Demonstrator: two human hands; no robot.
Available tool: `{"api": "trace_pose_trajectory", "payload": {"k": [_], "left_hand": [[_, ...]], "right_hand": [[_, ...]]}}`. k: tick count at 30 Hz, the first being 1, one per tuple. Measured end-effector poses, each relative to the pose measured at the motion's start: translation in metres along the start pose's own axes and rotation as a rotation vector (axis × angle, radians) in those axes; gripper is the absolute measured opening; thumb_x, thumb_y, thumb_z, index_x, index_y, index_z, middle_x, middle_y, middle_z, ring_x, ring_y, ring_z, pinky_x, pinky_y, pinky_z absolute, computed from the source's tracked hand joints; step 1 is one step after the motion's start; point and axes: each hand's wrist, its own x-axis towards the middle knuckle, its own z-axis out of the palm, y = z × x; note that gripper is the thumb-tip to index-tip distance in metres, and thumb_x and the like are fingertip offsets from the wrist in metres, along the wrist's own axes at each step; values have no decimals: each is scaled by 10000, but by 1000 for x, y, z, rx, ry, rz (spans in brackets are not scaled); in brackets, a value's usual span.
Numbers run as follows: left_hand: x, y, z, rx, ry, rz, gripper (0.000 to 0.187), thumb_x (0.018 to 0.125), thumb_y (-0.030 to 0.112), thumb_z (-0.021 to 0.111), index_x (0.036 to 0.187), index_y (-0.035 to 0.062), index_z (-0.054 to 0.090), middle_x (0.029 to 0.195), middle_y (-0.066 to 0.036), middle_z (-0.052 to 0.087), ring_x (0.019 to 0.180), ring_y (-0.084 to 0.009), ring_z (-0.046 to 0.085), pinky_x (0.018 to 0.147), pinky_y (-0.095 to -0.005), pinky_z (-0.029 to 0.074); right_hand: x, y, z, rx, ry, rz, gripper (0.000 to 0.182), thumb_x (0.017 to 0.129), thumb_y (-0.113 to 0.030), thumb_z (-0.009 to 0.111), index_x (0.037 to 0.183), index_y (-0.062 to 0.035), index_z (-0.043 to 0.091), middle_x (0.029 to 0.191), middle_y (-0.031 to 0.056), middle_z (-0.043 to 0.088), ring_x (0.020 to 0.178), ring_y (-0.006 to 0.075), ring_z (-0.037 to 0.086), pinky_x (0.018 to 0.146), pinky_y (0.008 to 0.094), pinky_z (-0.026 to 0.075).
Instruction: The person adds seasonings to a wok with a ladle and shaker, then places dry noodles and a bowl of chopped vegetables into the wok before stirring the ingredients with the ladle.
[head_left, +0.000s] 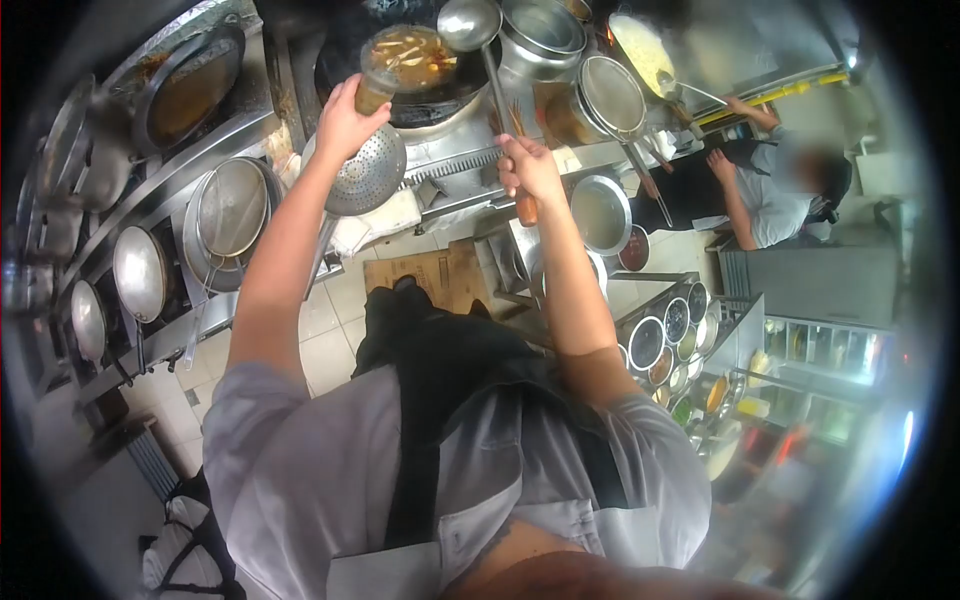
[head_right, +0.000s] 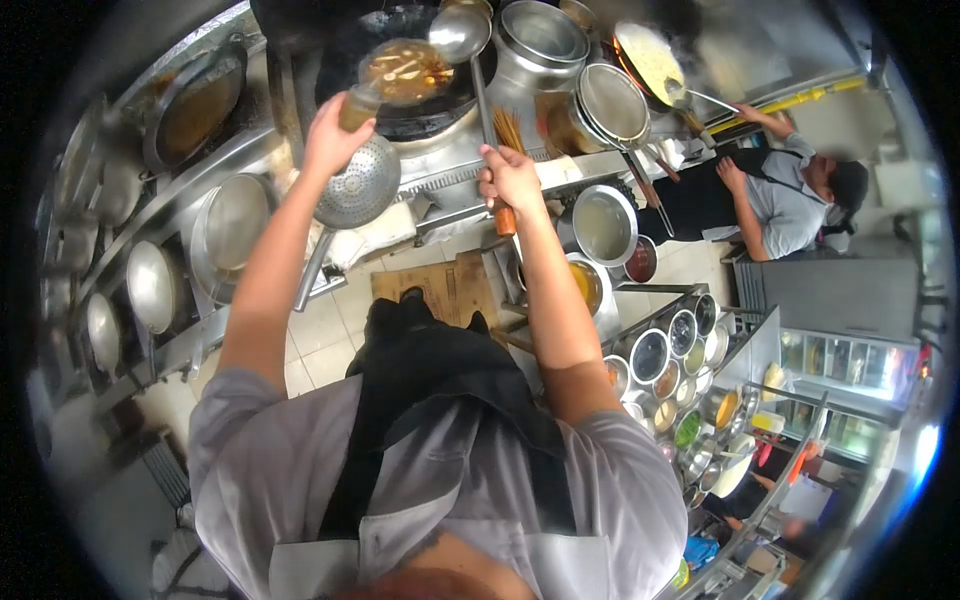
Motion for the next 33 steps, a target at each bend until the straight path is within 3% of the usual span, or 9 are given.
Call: {"api": "trace_pose_trajectory", "payload": {"k": [5, 7, 11, 13, 18, 20, 27, 33], "left_hand": [[67, -12, 20, 224, -224, -24, 709, 765, 431, 727, 1338, 49, 554, 1308, -182, 591, 1173, -340, 596, 971, -428, 497], [82, -5, 28, 414, -425, -47, 691, 765, 412, 734, 1331, 57, 561, 1309, -177, 593, 1157, -335, 610, 951, -435, 509], [94, 4, 38, 469, -514, -37, 565, 778, 353, 761, 1224, 42, 607, 1247, -169, 641, 1132, -329, 629, 920, -437, 524], [97, 3, 45, 465, -526, -51, 542, 782, 346, 762, 1205, 40, 615, 1233, -172, 648, 1122, -331, 635, 914, -439, 526], [98, 1, 51, 459, -568, -85, 504, 786, 352, 760, 1159, 38, 635, 1196, -182, 664, 1084, -343, 651, 897, -449, 531], [93, 4, 48, 433, -449, -78, 398, 768, 319, 758, 1050, 43, 706, 1108, -187, 706, 1048, -338, 676, 875, -439, 544], [87, -7, 47, 394, -352, -4, 396, 789, 324, 764, 1037, 22, 696, 1069, -182, 714, 1017, -344, 684, 856, -452, 547], [94, -10, 46, 448, -492, -19, 441, 794, 297, 762, 1121, 21, 654, 1143, -193, 683, 1058, -358, 657, 882, -456, 539]], "right_hand": [[7, 1, 17, 198, -102, 151, 224, 998, -223, 564, 1112, -30, 567, 649, -35, 484, 442, 50, 393, 383, 217, 303], [4, -4, 27, 206, -95, 171, 211, 996, -218, 562, 1102, -35, 568, 645, -40, 480, 441, 41, 382, 381, 216, 297], [3, -9, 35, 223, -92, 177, 215, 995, -219, 568, 1090, -26, 560, 644, -37, 478, 445, 39, 387, 379, 213, 295], [1, -16, 38, 235, -81, 209, 168, 979, -130, 537, 1096, -14, 569, 664, -19, 484, 450, 57, 399, 409, 233, 324], [0, -18, 38, 245, -82, 217, 157, 975, -126, 548, 1084, -15, 568, 656, -20, 480, 448, 54, 392, 407, 227, 315], [0, -17, 36, 260, -86, 215, 153, 975, -124, 550, 1080, -14, 568, 653, -21, 479, 448, 53, 390, 404, 222, 311], [-6, -17, 36, 373, -103, 267, 165, 982, -136, 560, 1070, 4, 565, 647, -19, 474, 443, 43, 373, 385, 193, 284], [-8, -12, 37, 418, -115, 264, 161, 979, -118, 556, 1069, 16, 558, 650, -15, 476, 444, 47, 371, 382, 197, 288]]}}
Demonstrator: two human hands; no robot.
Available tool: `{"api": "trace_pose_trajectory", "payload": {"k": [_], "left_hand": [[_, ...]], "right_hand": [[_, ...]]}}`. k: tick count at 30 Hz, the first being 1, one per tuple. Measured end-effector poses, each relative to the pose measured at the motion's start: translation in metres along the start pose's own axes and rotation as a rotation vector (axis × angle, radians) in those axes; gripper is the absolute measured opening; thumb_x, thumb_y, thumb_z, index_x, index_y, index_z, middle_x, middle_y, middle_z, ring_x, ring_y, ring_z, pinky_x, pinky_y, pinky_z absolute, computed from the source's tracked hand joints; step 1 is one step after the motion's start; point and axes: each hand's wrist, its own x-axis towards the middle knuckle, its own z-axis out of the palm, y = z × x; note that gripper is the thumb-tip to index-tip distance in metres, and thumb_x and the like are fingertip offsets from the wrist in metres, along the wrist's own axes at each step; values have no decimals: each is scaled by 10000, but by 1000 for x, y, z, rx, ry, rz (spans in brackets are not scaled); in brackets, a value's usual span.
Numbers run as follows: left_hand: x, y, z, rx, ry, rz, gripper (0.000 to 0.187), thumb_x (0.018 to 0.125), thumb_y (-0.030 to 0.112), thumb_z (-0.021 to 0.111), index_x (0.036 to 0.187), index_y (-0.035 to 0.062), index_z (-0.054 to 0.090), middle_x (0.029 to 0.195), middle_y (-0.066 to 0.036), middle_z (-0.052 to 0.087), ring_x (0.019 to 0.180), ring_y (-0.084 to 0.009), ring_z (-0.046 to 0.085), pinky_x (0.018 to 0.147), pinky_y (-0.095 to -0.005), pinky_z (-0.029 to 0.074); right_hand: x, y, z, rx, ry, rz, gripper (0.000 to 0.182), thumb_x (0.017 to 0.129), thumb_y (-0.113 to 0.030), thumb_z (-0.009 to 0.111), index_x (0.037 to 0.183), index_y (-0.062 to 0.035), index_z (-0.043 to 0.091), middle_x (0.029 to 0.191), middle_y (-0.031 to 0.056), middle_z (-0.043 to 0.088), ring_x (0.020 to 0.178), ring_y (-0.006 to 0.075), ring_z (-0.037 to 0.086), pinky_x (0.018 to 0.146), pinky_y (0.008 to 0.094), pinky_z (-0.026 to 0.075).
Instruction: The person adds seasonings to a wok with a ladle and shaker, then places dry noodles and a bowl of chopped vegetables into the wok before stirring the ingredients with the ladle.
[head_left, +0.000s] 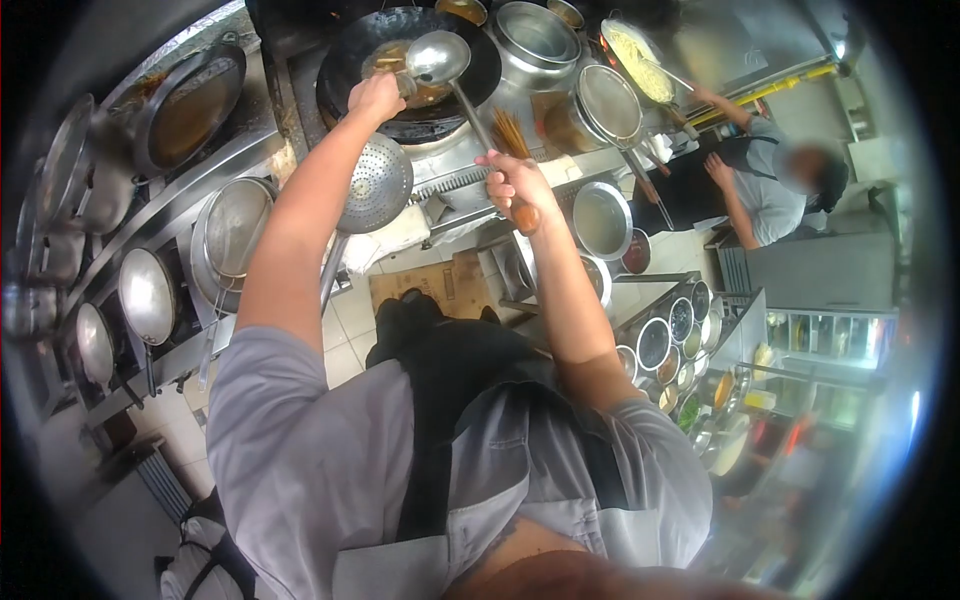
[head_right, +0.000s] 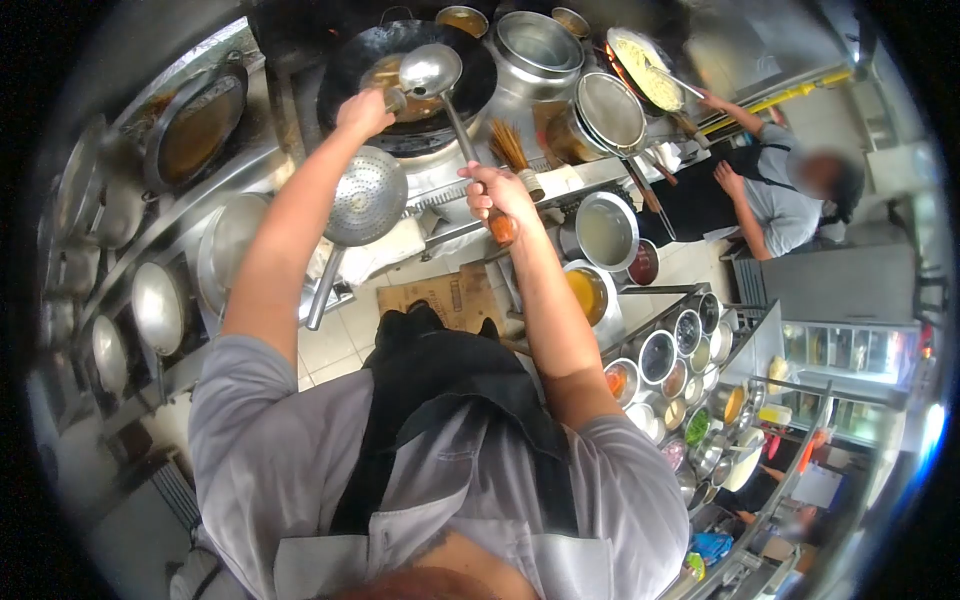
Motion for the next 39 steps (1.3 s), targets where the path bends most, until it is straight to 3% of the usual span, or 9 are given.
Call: {"api": "trace_pose_trajectory", "payload": {"k": [6, 8, 20, 23, 26, 39], "left_hand": [[0, 5, -5, 47, -28, -3, 385, 804, 292, 757, 1066, 20, 683, 1111, -183, 700, 1044, -342, 668, 871, -444, 546], [-1, 8, -5, 53, -3, -15, 300, 781, 215, 717, 1033, 54, 731, 1084, -166, 719, 1029, -315, 690, 855, -417, 556], [-2, 8, -3, 34, 7, -25, 328, 795, 268, 745, 1035, 46, 721, 1079, -170, 719, 1025, -319, 689, 855, -421, 555], [-2, 4, 1, 16, 59, -10, 337, 796, 266, 741, 1044, 41, 710, 1081, -171, 716, 1030, -324, 685, 858, -428, 553], [-6, 3, -3, 17, 34, -22, 341, 798, 265, 736, 1053, 42, 701, 1083, -171, 715, 1038, -325, 681, 861, -432, 552], [-2, -6, 1, 37, 47, -1, 313, 790, 225, 727, 1042, 41, 700, 1089, -174, 713, 1032, -332, 683, 862, -436, 556]], "right_hand": [[-8, 0, 5, -17, -6, 1, 149, 983, -112, 548, 1059, 16, 553, 652, -14, 474, 445, 47, 371, 383, 198, 287], [-12, -1, 6, -23, -4, -4, 158, 989, -122, 548, 1060, 19, 550, 651, -15, 472, 447, 48, 374, 383, 199, 286], [3, 2, -12, 84, -59, 42, 183, 1003, -143, 549, 1080, 22, 545, 652, -21, 468, 446, 41, 369, 383, 192, 287], [3, 2, -8, 60, -30, 48, 242, 1032, -197, 522, 1121, 27, 545, 609, -28, 456, 429, 38, 356, 361, 196, 279], [6, 4, -11, 92, -57, 53, 195, 1005, -151, 552, 1088, 25, 541, 651, -22, 461, 449, 40, 362, 384, 184, 281], [14, 4, -8, 107, -56, 72, 258, 1030, -186, 532, 1150, 43, 533, 633, -19, 457, 440, 44, 350, 375, 187, 278]]}}
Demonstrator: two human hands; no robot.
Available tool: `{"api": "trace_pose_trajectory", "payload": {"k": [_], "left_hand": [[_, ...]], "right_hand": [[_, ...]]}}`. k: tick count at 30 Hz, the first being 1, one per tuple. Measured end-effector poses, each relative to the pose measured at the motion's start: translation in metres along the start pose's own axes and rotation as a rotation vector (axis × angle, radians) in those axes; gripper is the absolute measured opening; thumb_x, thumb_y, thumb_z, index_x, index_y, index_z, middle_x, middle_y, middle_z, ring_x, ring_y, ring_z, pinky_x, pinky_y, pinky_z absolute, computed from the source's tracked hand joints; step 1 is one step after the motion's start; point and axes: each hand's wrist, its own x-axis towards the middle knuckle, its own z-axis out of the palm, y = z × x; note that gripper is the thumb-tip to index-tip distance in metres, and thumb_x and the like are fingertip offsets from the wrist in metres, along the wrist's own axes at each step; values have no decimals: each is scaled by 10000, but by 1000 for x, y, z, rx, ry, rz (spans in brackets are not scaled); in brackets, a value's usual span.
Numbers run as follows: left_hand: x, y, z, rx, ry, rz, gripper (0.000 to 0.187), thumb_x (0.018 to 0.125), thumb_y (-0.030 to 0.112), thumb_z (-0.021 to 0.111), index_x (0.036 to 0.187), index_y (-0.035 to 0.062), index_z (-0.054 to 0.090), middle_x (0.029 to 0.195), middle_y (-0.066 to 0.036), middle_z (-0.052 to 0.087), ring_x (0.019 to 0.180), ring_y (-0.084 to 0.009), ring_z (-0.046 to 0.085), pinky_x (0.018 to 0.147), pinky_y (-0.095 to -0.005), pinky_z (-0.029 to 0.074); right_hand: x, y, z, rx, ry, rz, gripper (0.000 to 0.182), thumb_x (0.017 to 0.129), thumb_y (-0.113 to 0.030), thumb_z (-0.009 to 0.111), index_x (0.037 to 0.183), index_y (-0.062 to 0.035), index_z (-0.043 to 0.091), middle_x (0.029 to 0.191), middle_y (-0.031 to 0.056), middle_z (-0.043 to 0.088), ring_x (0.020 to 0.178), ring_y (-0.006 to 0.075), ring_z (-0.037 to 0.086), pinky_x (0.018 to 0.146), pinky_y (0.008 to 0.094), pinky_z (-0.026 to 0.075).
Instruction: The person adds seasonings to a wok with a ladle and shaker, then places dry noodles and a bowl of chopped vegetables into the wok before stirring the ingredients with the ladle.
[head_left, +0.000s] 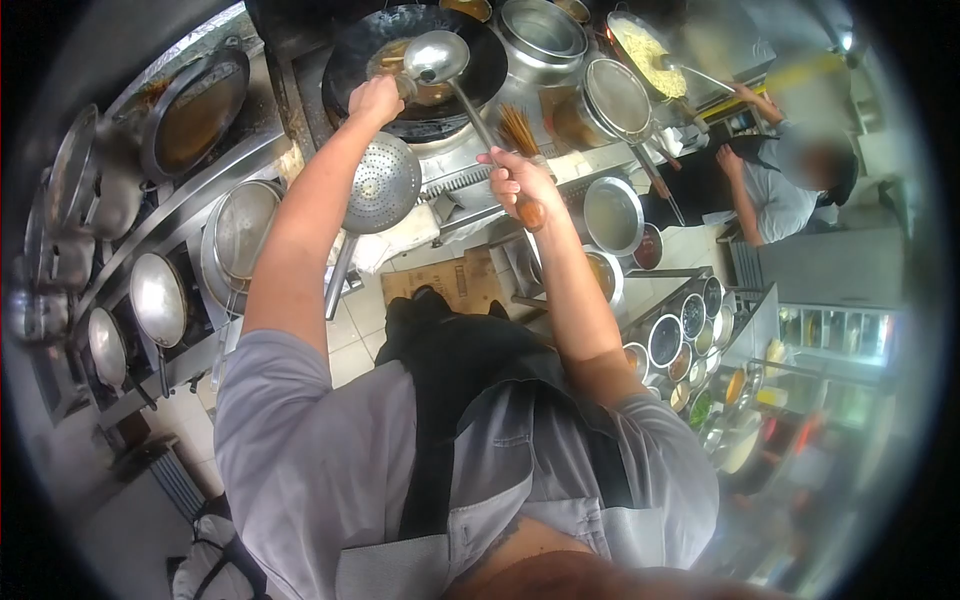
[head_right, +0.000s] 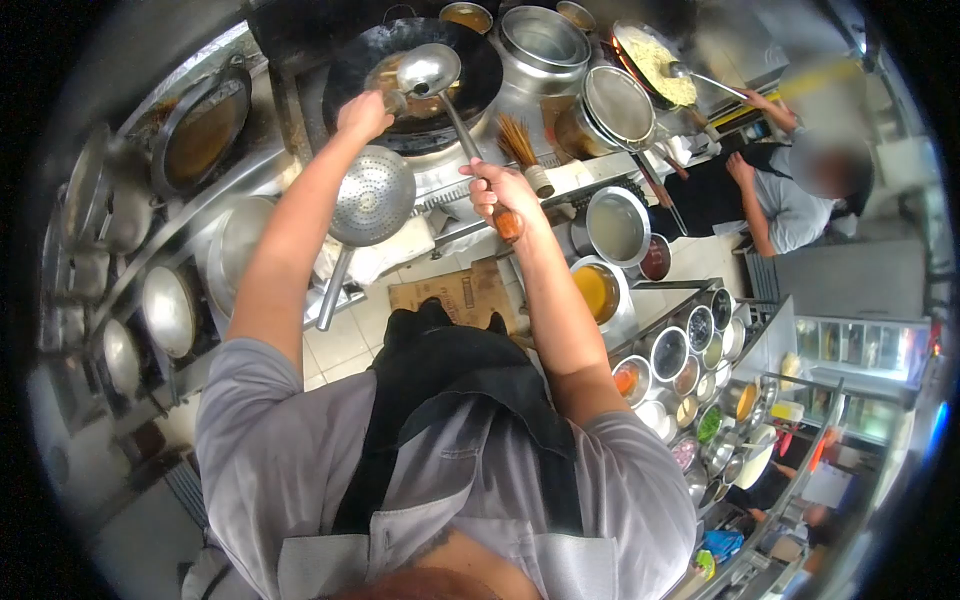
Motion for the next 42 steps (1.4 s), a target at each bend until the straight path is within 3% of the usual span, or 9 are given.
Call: {"api": "trace_pose_trajectory", "payload": {"k": [9, 18, 21, 23, 24, 27, 32, 38, 42], "left_hand": [[4, 0, 2, -38, -66, -27, 488, 792, 327, 753, 1175, 47, 640, 1154, -171, 677, 1088, -348, 641, 900, -445, 528], [-49, -1, -6, -574, 538, 88, 626, 766, 320, 805, 1230, -10, 546, 1192, -224, 630, 1083, -383, 634, 915, -443, 506], [-92, 12, -14, -824, 546, 50, 604, 754, 256, 831, 1216, -6, 544, 1152, -200, 654, 1056, -321, 661, 906, -399, 511], [-120, 14, -3, -1024, 493, 79, 594, 757, 206, 843, 1225, 0, 540, 1129, -151, 665, 1018, -224, 664, 884, -348, 515], [-139, 21, -3, -1069, 470, 64, 604, 760, 204, 845, 1231, -12, 534, 1131, -154, 662, 1021, -227, 661, 885, -348, 515], [-193, 36, 7, -1122, 420, -31, 637, 765, 201, 847, 1246, -53, 516, 1140, -168, 652, 1064, -236, 643, 927, -352, 498], [-263, 47, 30, -981, 301, -31, 730, 730, 244, 869, 1282, -65, 504, 1151, -205, 636, 1098, -281, 606, 984, -399, 458], [-284, 61, 43, -854, 166, 113, 754, 694, 249, 887, 1275, -51, 511, 1196, -227, 605, 1129, -334, 584, 997, -425, 439], [-283, 82, 27, -876, 38, 137, 719, 689, 245, 885, 1259, -11, 530, 1194, -210, 599, 1113, -340, 579, 986, -425, 443]], "right_hand": [[1, -1, -2, -12, 4, -27, 228, 1019, -186, 553, 1089, 32, 546, 653, -35, 464, 453, 31, 365, 381, 192, 268], [11, -11, 2, -244, 82, -65, 228, 1026, -200, 530, 1133, 1, 553, 622, -53, 441, 448, 31, 332, 393, 212, 281], [48, -11, -21, -478, 67, -135, 258, 997, -219, 566, 1096, 19, 582, 629, 47, 557, 466, 160, 498, 452, 303, 418], [79, 7, -32, -1614, 475, -805, 304, 957, -256, 605, 1041, 36, 613, 721, 202, 647, 626, 344, 645, 601, 404, 515], [80, 7, -24, -1518, 550, -715, 328, 925, -280, 630, 1005, 38, 628, 836, 293, 653, 801, 453, 660, 733, 461, 527], [60, -2, -5, -1247, 470, -710, 336, 919, -263, 630, 1030, 54, 627, 831, 306, 654, 868, 466, 650, 778, 461, 537], [28, -25, -17, -767, 277, -389, 281, 969, -265, 628, 990, 15, 628, 621, 35, 574, 421, 104, 507, 403, 304, 404], [86, -29, -36, -1350, 325, -324, 400, 916, -329, 620, 852, 57, 700, 601, 128, 648, 554, 260, 659, 632, 405, 535], [111, -35, -30, -1476, 292, -279, 355, 866, -260, 623, 921, 79, 715, 930, 267, 707, 859, 397, 706, 783, 437, 566]]}}
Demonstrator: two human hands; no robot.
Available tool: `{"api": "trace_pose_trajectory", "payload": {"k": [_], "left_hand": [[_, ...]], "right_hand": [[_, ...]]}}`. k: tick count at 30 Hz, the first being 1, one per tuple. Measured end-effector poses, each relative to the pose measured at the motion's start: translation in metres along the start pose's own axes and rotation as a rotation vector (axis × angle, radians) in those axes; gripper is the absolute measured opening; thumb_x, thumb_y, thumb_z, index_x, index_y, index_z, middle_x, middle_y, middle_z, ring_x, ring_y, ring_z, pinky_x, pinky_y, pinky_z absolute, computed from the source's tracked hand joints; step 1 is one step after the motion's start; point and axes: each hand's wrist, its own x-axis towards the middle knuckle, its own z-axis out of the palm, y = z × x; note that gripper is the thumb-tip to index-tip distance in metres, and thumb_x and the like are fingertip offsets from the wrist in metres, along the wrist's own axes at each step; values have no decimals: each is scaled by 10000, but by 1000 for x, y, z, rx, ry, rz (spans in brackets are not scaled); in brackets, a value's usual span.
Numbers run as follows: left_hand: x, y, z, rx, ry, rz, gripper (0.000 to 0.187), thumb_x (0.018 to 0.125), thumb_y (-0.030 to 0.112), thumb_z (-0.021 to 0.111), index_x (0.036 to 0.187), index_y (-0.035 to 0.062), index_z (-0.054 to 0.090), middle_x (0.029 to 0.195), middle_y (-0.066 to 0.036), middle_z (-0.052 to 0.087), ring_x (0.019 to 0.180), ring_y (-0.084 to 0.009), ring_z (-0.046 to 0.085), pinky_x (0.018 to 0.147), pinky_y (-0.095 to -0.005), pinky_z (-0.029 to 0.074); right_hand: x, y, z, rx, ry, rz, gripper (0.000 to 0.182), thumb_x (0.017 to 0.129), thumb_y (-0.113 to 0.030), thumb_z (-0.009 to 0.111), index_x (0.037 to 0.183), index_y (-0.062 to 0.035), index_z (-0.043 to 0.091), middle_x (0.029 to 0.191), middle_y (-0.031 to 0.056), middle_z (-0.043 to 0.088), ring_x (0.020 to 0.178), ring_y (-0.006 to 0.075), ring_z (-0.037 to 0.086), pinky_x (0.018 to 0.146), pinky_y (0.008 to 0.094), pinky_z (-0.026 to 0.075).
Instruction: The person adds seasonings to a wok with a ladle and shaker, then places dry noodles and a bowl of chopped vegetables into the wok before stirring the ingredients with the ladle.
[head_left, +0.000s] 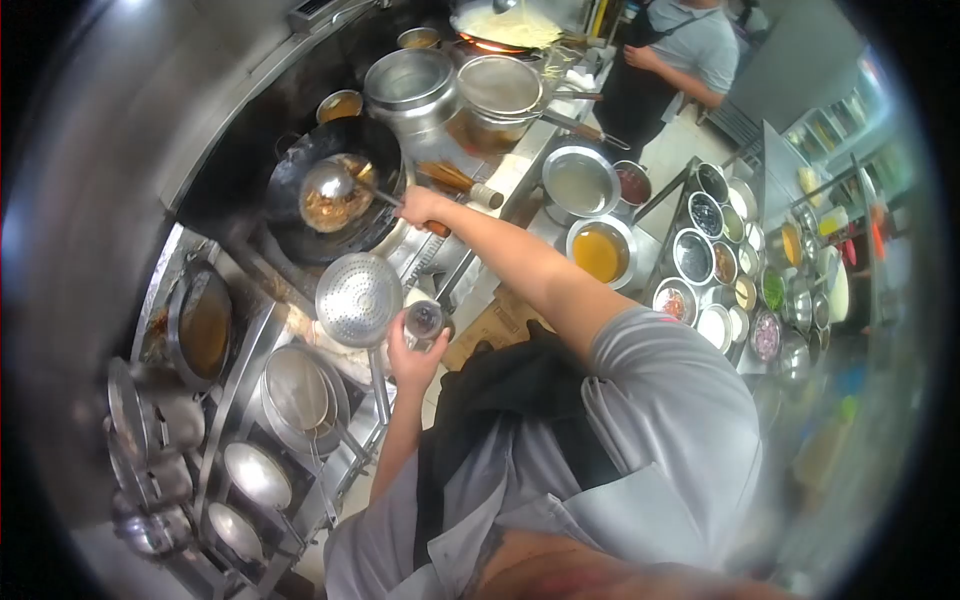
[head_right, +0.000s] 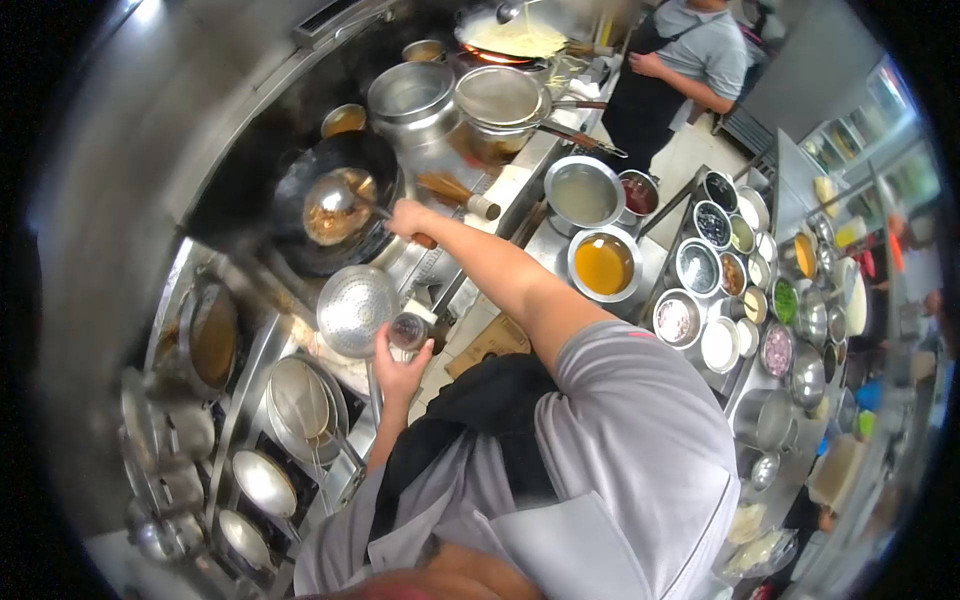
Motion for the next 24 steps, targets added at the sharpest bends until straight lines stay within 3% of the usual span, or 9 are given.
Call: {"api": "trace_pose_trajectory", "payload": {"k": [3, 7, 8, 10, 12, 16, 18, 19, 24], "left_hand": [[-4, 5, 0, 79, 30, 51, 703, 685, 240, 883, 1253, 11, 540, 1188, -190, 599, 1134, -330, 560, 983, -423, 444], [-9, 8, 0, 150, 75, 113, 727, 661, 230, 897, 1250, 3, 536, 1151, -171, 618, 1089, -305, 597, 975, -403, 458], [-13, 6, 2, 156, 66, 70, 716, 656, 223, 894, 1242, 10, 542, 1156, -171, 616, 1094, -319, 590, 981, -409, 454], [-17, 9, 6, 149, 78, 73, 682, 651, 216, 884, 1220, 31, 556, 1170, -165, 615, 1111, -345, 572, 984, -423, 451], [-17, 14, 2, 155, 69, 104, 679, 654, 217, 882, 1221, 32, 557, 1170, -162, 615, 1120, -340, 567, 983, -421, 451], [-20, 11, -2, 167, 61, 114, 682, 657, 209, 881, 1231, 33, 556, 1173, -159, 615, 1130, -332, 560, 987, -415, 450], [-29, 9, 2, 186, 83, 107, 692, 657, 212, 886, 1236, 30, 553, 1169, -161, 618, 1125, -336, 566, 984, -415, 452], [-29, 6, 5, 186, 105, 110, 697, 657, 216, 889, 1237, 27, 552, 1164, -161, 622, 1121, -337, 571, 981, -415, 454], [-33, 7, -3, 196, 82, 87, 705, 664, 202, 885, 1250, 18, 538, 1149, -159, 635, 1089, -308, 605, 958, -400, 477]], "right_hand": [[5, -12, 33, -33, 190, 56, 241, 828, -51, 552, 926, 95, 717, 997, 299, 685, 977, 403, 692, 829, 438, 566], [-51, -68, -24, -519, -93, -282, 228, 866, -102, 574, 879, 66, 729, 872, 267, 703, 840, 372, 708, 780, 412, 565], [-9, -35, -6, 33, -155, -56, 243, 873, -128, 578, 882, 63, 728, 873, 263, 703, 849, 374, 706, 791, 419, 562], [23, -20, 5, 569, -198, 175, 259, 880, -154, 581, 884, 60, 727, 873, 260, 703, 859, 377, 704, 802, 426, 560], [19, -23, 17, -152, 121, -18, 259, 870, -166, 606, 901, 63, 725, 880, 264, 701, 897, 385, 698, 824, 433, 555], [-4, -41, 30, -245, 230, -34, 302, 871, -218, 610, 893, 61, 723, 851, 241, 710, 925, 349, 703, 840, 416, 553], [5, -44, 1, -245, -89, -170, 402, 932, -292, 616, 935, 104, 687, 938, 320, 680, 921, 405, 695, 820, 453, 552], [3, -50, -9, -16, -120, 10, 428, 929, -302, 629, 1018, 116, 663, 964, 314, 681, 918, 412, 694, 817, 446, 550], [-42, -59, -9, -21, 314, -50, 445, 926, -304, 635, 1043, 126, 632, 968, 303, 682, 919, 430, 682, 807, 447, 547]]}}
